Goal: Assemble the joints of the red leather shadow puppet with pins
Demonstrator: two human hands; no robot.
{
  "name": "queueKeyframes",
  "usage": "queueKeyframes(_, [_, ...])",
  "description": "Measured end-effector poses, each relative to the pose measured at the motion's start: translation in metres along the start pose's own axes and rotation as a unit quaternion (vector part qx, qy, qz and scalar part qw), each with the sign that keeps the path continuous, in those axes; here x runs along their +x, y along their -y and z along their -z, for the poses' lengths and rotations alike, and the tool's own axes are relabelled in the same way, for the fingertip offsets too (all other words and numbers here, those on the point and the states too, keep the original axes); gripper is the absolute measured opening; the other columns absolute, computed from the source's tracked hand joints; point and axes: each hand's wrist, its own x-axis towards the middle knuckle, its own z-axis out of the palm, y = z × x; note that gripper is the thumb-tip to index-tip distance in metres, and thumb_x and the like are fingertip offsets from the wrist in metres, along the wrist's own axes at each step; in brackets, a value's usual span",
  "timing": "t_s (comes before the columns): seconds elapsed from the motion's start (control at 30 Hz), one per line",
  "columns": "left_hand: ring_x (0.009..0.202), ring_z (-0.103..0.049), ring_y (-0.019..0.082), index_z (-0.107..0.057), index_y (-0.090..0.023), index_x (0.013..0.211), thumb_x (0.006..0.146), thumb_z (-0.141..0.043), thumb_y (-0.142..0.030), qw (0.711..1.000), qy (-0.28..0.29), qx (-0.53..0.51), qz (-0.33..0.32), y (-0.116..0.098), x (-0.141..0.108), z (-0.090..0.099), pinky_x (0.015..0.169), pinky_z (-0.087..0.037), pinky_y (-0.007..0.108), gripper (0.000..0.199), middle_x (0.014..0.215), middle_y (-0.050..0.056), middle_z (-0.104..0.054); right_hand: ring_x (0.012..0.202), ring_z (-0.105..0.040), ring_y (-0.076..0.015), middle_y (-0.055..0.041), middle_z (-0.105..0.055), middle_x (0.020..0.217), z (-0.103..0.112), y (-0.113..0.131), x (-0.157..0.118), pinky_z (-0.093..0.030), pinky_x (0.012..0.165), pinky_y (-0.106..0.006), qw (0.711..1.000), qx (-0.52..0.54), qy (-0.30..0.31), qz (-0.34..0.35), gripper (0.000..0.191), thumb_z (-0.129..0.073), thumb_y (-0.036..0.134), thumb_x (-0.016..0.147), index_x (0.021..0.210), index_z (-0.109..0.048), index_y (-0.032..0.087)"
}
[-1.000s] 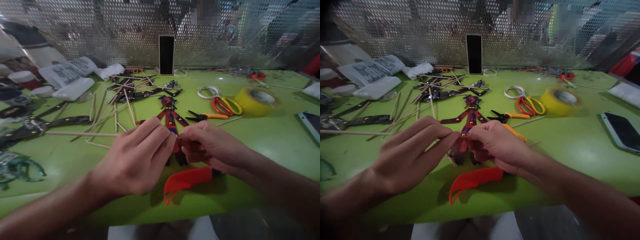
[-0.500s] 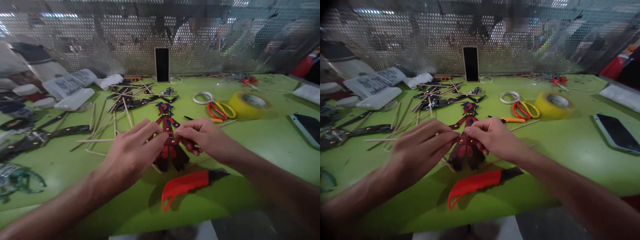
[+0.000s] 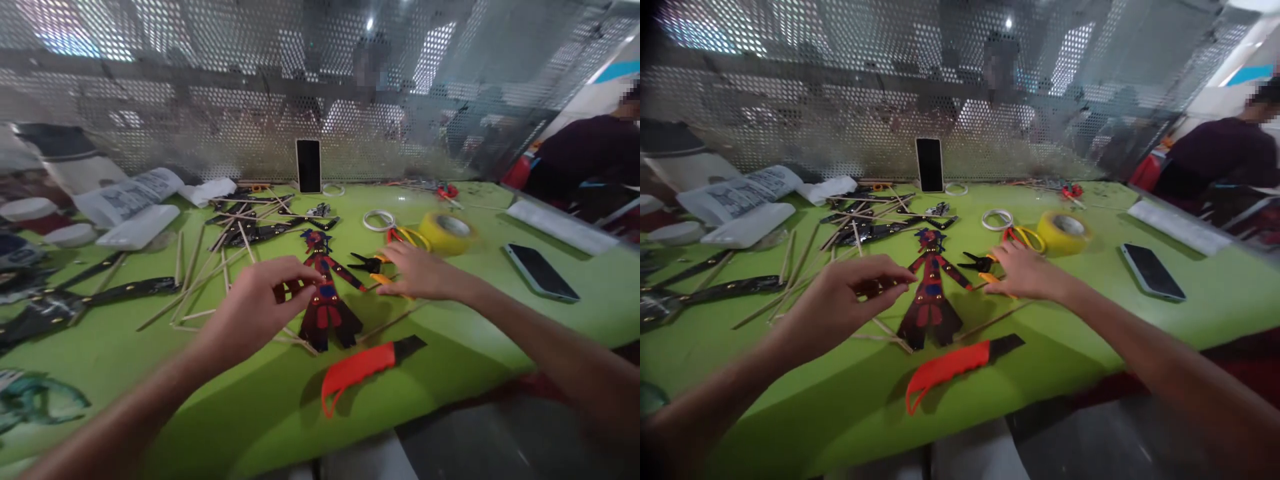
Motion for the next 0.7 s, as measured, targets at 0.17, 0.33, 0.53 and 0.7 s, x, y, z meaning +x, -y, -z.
queueKeyframes(0.17, [0.061,-0.065,0.013,-0.076,-0.016,0.093,0.087,-0.063,-0.020,0.990,0.032,-0.110,0.087,-0.002,0.005,0.006,0.053,-0.052,0.021,0.015,0.078,0.004,-0.075,0.101,-0.060,-0.0367,-0.0145,-0.065,0.102,-0.014,0.003,0.005,-0.047,0.091,-0.050,0.999,-0.033,0.015,0.035,0.029,-0.076,0.044,0.076,0.093,-0.071,0.021])
queueKeyframes(0.33, [0.057,-0.061,0.010,-0.074,-0.013,0.092,0.083,-0.059,-0.016,0.969,0.079,-0.184,0.144,0.000,0.008,0.009,0.053,-0.051,0.021,0.017,0.076,0.004,-0.073,0.101,-0.062,-0.0360,-0.0164,-0.061,0.119,0.007,0.008,0.014,-0.050,0.089,-0.048,0.997,-0.062,0.004,0.054,0.041,-0.073,0.032,0.072,0.111,-0.069,0.019])
queueKeyframes(0.53, [0.061,-0.059,0.007,-0.073,-0.014,0.089,0.081,-0.062,-0.015,0.948,0.102,-0.226,0.198,-0.005,0.008,0.011,0.056,-0.048,0.016,0.014,0.076,0.000,-0.071,0.108,-0.066,-0.0293,-0.0129,-0.069,0.117,0.007,0.036,-0.001,-0.052,0.091,-0.042,0.967,-0.028,-0.090,0.236,0.040,-0.059,0.018,0.084,0.124,-0.060,0.019])
queueKeyframes(0.7, [0.062,-0.059,0.007,-0.076,-0.020,0.091,0.084,-0.061,-0.014,0.974,0.067,-0.135,0.169,-0.010,0.004,0.005,0.055,-0.043,0.016,0.018,0.075,-0.003,-0.072,0.094,-0.065,-0.0264,-0.0134,-0.068,0.105,-0.011,0.046,-0.012,-0.055,0.077,-0.039,0.938,-0.035,-0.105,0.329,0.034,-0.060,0.015,0.086,0.120,-0.058,0.014])
